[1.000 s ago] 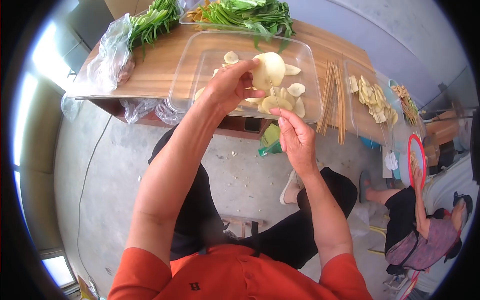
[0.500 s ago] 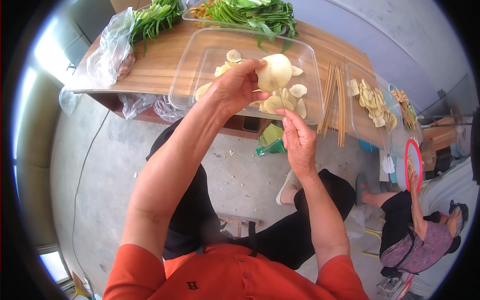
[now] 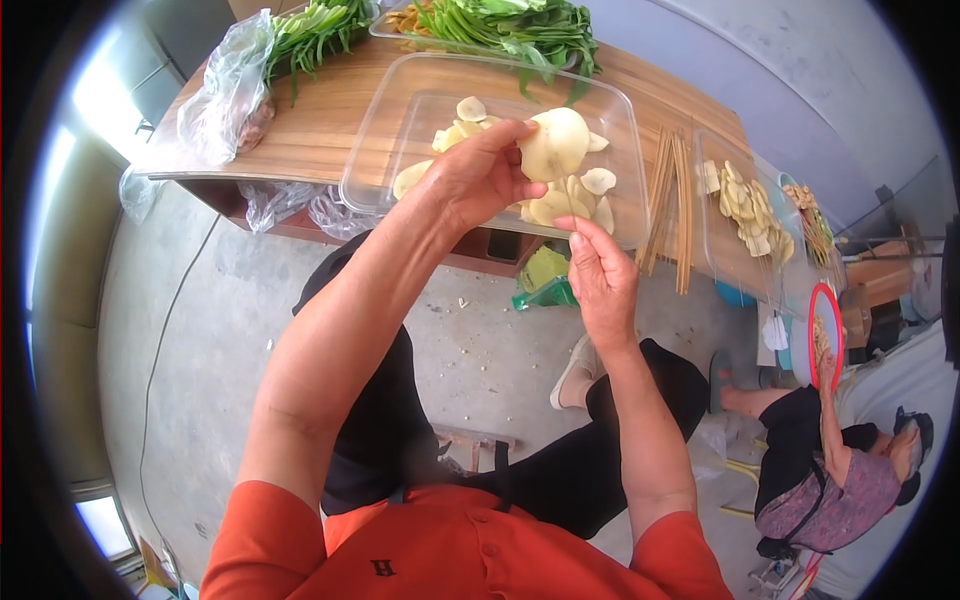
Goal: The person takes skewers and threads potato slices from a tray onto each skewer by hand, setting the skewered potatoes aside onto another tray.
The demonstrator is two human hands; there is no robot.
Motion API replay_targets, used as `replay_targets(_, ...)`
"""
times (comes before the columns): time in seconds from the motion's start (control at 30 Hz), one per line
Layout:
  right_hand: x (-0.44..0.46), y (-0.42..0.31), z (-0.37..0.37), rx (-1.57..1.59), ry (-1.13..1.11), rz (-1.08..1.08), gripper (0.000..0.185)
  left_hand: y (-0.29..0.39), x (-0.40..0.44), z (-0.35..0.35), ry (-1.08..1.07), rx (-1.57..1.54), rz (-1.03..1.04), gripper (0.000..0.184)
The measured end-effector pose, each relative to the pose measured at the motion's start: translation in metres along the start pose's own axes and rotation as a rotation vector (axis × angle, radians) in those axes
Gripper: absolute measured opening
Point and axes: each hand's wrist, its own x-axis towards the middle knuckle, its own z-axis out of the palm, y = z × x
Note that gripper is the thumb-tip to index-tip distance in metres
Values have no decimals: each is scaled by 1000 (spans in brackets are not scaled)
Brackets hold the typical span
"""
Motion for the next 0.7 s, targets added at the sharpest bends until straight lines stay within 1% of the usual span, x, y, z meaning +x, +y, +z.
replay_targets(0.07,1,-6,-5,301,-119,182,22,0,0,1,-25,2,-7,27)
replay_targets(0.1,0,-7,-5,300,-119,183,22,0,-1,2,-25,0,-8,27)
replay_targets(0.17,-1,-9,-2,169,-84,117,22,1,-2,5,-22,2,-7,27)
replay_targets(0.2,-1,-6,0,169,-84,117,22,0,-2,5,-21,2,-7,27)
replay_targets(0.27,-1,1,2,-58,11,-65,24,-1,-2,5,-31,-2,-4,27)
replay_targets(0.3,0,-2,0,-59,13,-65,24,-4,-2,6,-32,-2,-5,27)
replay_targets(0.37,5,-10,-4,274,-97,183,24,-13,-2,8,-86,70,-49,27)
replay_targets(0.4,6,-10,-6,273,-95,183,24,-15,-3,11,-88,69,-50,27)
replay_targets(0.47,9,-10,-10,356,-134,236,24,-16,-6,18,21,121,-39,27)
replay_targets(0.5,10,-10,-9,355,-131,236,24,-17,-6,19,19,122,-41,27)
replay_targets(0.57,10,-9,-6,230,-99,194,24,-19,-7,20,104,214,57,28)
replay_targets(0.7,10,-9,-7,218,-106,218,24,-19,-7,13,131,303,117,27)
